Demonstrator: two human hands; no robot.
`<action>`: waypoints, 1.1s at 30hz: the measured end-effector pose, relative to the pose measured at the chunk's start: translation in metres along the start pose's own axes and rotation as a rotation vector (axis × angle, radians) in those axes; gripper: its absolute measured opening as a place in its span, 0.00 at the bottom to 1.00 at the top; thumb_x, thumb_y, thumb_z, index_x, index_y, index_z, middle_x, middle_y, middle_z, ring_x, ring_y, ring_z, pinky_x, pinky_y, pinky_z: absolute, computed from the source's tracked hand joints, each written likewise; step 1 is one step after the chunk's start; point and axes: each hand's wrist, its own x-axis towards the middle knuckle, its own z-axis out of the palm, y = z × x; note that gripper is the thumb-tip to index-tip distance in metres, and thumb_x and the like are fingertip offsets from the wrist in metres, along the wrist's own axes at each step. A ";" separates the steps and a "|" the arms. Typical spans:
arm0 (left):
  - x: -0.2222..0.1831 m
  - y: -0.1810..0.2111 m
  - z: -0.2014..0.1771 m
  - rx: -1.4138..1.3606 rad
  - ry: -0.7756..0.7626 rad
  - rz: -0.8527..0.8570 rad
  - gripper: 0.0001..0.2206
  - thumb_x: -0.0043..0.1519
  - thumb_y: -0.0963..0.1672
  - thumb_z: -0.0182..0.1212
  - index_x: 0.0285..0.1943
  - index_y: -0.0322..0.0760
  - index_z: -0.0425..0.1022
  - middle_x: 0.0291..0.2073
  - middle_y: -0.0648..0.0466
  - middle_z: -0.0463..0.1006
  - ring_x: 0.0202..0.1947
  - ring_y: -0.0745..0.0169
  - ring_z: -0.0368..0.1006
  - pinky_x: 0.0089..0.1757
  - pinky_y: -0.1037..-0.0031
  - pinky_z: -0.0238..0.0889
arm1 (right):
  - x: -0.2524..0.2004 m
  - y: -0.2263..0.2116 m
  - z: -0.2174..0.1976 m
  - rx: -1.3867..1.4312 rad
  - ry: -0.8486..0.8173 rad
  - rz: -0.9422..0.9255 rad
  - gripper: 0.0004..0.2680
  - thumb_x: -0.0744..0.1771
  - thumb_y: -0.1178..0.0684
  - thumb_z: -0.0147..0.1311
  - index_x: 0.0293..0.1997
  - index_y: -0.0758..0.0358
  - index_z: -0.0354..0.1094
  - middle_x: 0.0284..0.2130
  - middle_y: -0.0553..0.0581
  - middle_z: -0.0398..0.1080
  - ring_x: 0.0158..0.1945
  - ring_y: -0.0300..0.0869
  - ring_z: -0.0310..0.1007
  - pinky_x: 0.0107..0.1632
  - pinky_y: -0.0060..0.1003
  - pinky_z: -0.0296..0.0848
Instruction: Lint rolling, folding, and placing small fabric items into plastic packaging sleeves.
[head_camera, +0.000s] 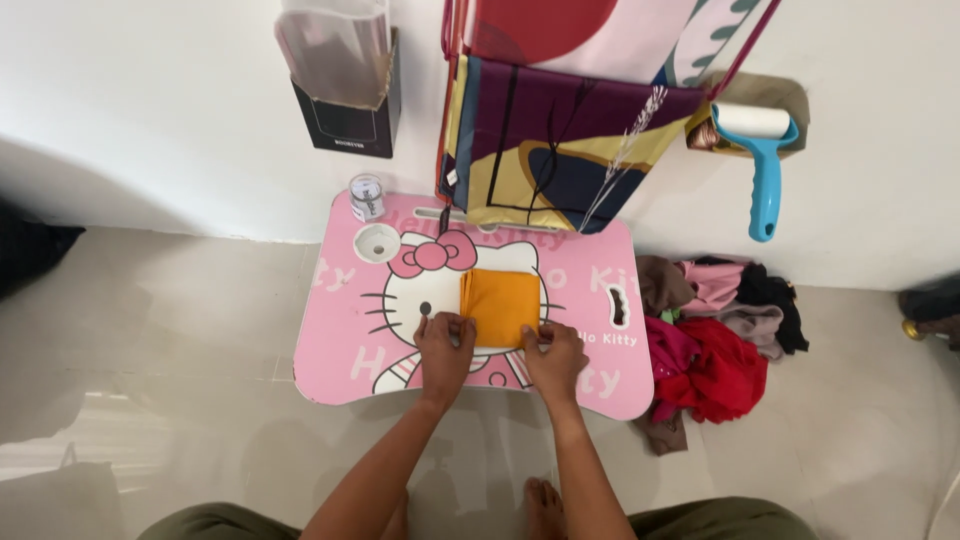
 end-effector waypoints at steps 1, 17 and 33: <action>-0.001 0.004 -0.002 0.002 -0.004 0.001 0.07 0.67 0.45 0.61 0.40 0.39 0.72 0.26 0.59 0.77 0.39 0.64 0.78 0.65 0.59 0.48 | -0.006 -0.014 -0.012 0.001 0.000 0.004 0.13 0.62 0.28 0.62 0.37 0.40 0.73 0.33 0.36 0.69 0.46 0.42 0.71 0.51 0.50 0.64; 0.002 0.003 -0.003 -0.013 -0.048 -0.093 0.06 0.67 0.46 0.60 0.42 0.40 0.72 0.29 0.57 0.79 0.42 0.62 0.79 0.66 0.61 0.45 | 0.023 -0.048 -0.027 0.222 -0.221 -0.013 0.12 0.65 0.40 0.60 0.47 0.52 0.68 0.29 0.46 0.78 0.39 0.45 0.80 0.55 0.42 0.56; -0.002 -0.019 0.010 0.045 0.074 0.121 0.09 0.64 0.42 0.62 0.48 0.40 0.66 0.40 0.52 0.72 0.52 0.53 0.73 0.60 0.56 0.55 | -0.008 -0.085 -0.062 0.167 0.042 -0.528 0.18 0.70 0.51 0.48 0.69 0.62 0.57 0.64 0.66 0.62 0.66 0.63 0.59 0.61 0.58 0.62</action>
